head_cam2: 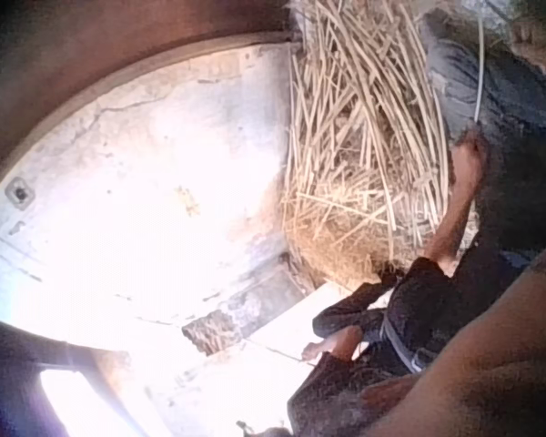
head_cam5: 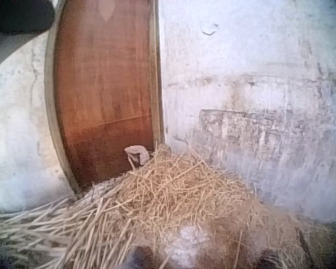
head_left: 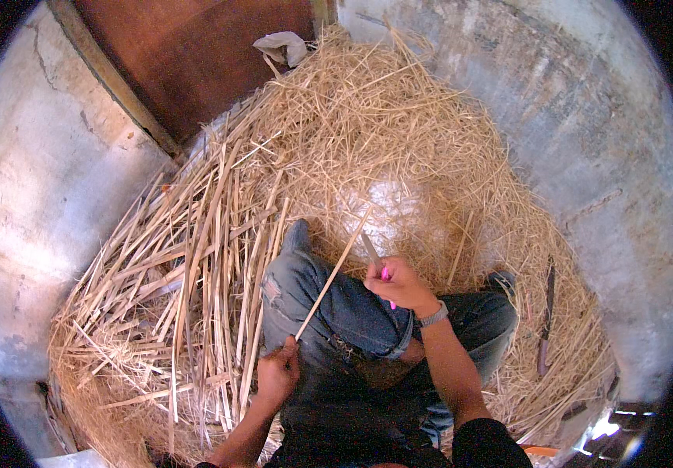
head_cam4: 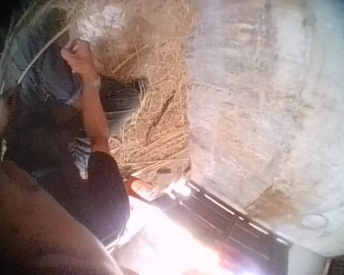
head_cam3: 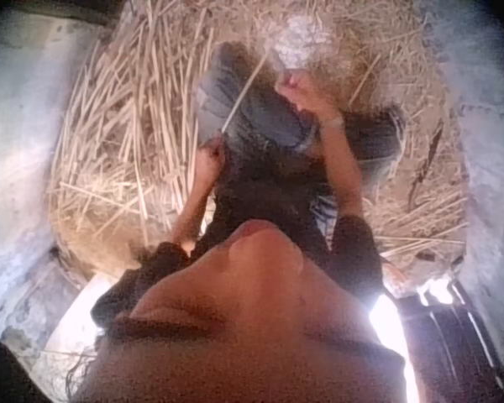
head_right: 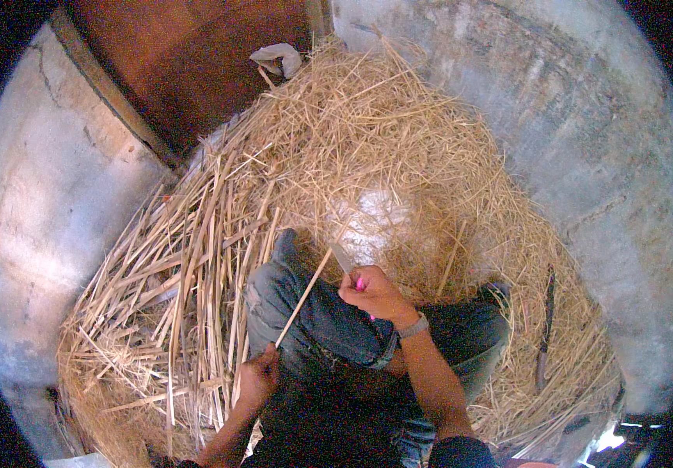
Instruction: The person whittles and carves a bamboo stick using a knife, turning the stick to work on different sides while sitting on a pile of straw.
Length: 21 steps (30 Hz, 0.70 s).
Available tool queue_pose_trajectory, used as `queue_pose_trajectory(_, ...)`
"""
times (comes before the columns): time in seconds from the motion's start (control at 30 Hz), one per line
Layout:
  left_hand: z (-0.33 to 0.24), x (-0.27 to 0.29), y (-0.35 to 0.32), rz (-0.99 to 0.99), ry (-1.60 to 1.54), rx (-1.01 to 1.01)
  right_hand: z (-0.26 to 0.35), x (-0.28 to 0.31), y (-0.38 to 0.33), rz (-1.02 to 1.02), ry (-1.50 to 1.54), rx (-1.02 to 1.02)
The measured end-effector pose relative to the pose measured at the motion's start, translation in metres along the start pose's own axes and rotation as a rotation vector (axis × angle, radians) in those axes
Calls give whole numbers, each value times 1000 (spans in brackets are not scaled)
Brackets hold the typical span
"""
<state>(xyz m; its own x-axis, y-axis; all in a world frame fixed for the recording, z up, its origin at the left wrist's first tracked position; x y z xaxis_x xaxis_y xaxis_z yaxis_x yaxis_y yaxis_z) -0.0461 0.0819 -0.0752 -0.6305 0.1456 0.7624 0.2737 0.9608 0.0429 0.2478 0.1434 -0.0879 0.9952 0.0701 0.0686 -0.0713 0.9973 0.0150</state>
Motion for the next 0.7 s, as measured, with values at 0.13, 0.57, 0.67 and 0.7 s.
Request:
queue_pose_trajectory(0.13,1,3,-17,-115,76,-56,26,32,6,-456,-212,120)
queue_pose_trajectory(0.57,-75,35,-29,151,-306,-209,81,-16,-75,-406,164,-76)
queue_pose_trajectory(0.67,-120,25,-15,416,-450,-126,87,-51,-101,-301,0,104)
queue_pose_trajectory(0.7,-131,15,-16,546,-475,-89,99,-62,-114,-280,-109,320)
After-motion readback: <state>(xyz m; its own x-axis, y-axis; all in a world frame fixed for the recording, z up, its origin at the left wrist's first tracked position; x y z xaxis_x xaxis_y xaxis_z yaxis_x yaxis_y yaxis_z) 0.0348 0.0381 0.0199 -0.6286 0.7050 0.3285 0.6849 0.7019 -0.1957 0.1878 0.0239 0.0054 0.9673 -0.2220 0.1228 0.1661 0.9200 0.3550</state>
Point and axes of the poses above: each hand's wrist, its own y-axis towards the middle knuckle, its own x-axis out of the back of the hand, z = x × y, the point moved 10 cm from there along y, towards the middle knuckle, and after that the axes turned 8 degrees about x, right-handed, at the moved point
